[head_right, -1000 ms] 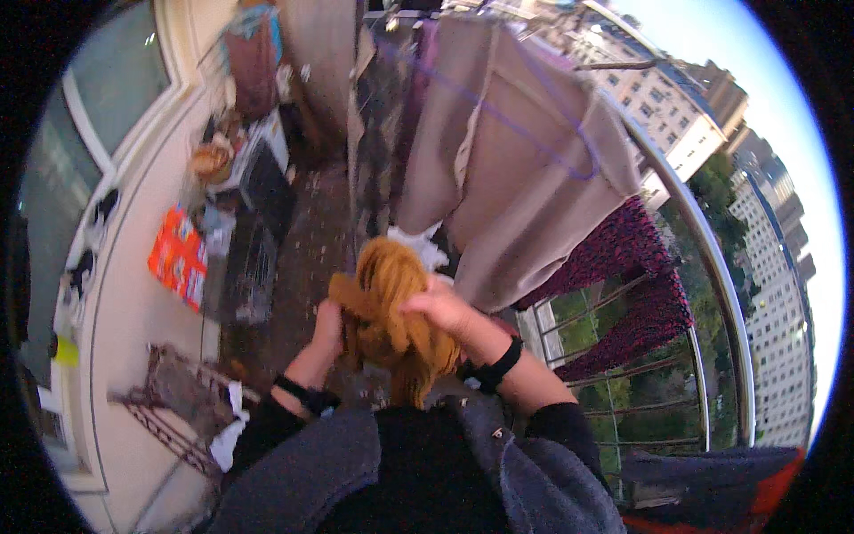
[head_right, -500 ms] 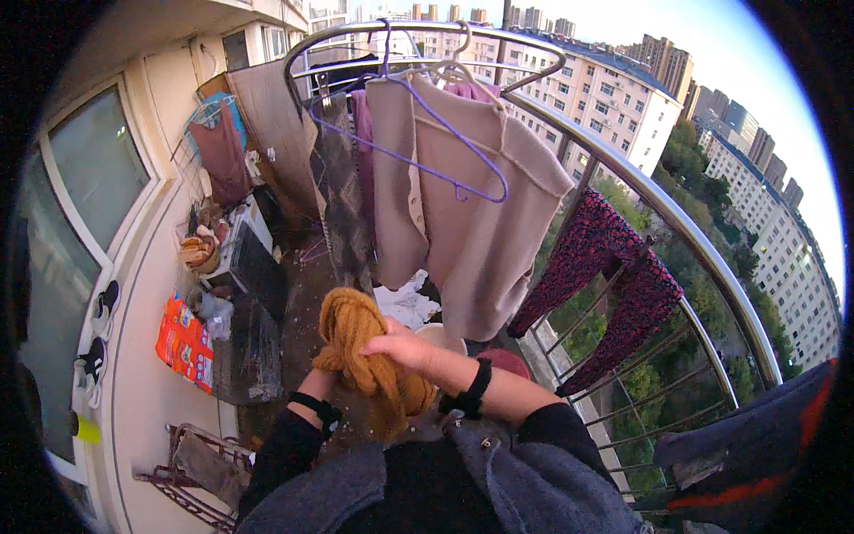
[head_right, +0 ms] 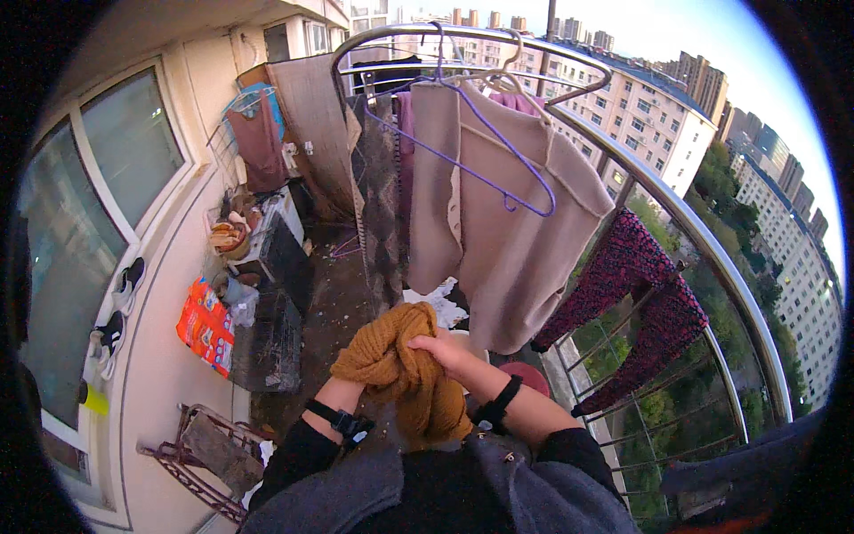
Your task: The person removes a grey garment from a clothesline, places it on a hanger, and hangs it on a balcony drying rack. Then the person removes a mustard-yellow knitted garment from the line, folds it, and hangs it on a hanger on the same rack.
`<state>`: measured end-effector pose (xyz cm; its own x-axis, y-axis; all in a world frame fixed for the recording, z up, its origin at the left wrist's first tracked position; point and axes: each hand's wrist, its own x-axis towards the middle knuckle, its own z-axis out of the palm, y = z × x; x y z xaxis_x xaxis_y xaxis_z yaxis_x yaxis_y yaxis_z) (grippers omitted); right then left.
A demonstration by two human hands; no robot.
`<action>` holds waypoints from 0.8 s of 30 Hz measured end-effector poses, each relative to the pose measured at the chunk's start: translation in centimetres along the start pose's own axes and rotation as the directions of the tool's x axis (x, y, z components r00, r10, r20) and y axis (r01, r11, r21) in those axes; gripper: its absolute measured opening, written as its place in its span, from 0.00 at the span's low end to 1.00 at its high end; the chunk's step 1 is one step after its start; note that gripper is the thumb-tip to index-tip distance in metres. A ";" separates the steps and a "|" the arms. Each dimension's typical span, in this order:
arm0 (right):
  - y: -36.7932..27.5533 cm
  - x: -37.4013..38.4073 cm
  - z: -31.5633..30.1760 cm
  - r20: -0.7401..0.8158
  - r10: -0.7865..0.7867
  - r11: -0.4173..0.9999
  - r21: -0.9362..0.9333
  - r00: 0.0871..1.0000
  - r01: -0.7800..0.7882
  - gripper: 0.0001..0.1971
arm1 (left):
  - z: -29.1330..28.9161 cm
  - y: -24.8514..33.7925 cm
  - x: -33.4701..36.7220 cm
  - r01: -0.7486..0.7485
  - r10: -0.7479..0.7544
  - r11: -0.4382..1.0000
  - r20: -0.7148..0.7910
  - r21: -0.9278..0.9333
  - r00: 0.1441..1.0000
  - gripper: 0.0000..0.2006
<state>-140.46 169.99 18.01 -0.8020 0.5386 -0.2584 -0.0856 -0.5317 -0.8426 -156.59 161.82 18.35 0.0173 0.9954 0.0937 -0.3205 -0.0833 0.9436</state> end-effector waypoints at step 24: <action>3.1 -0.2 -2.3 0.137 -0.016 0.973 -0.227 0.990 0.047 0.25 | -1.7 -0.2 -4.0 -0.031 0.051 0.649 -0.003 0.760 0.999 0.29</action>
<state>-139.17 169.69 14.36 -0.8740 0.4522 -0.1780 0.0135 -0.3435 -0.9391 -158.19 157.94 17.22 -0.0024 0.9900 0.1411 0.5111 -0.1200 0.8511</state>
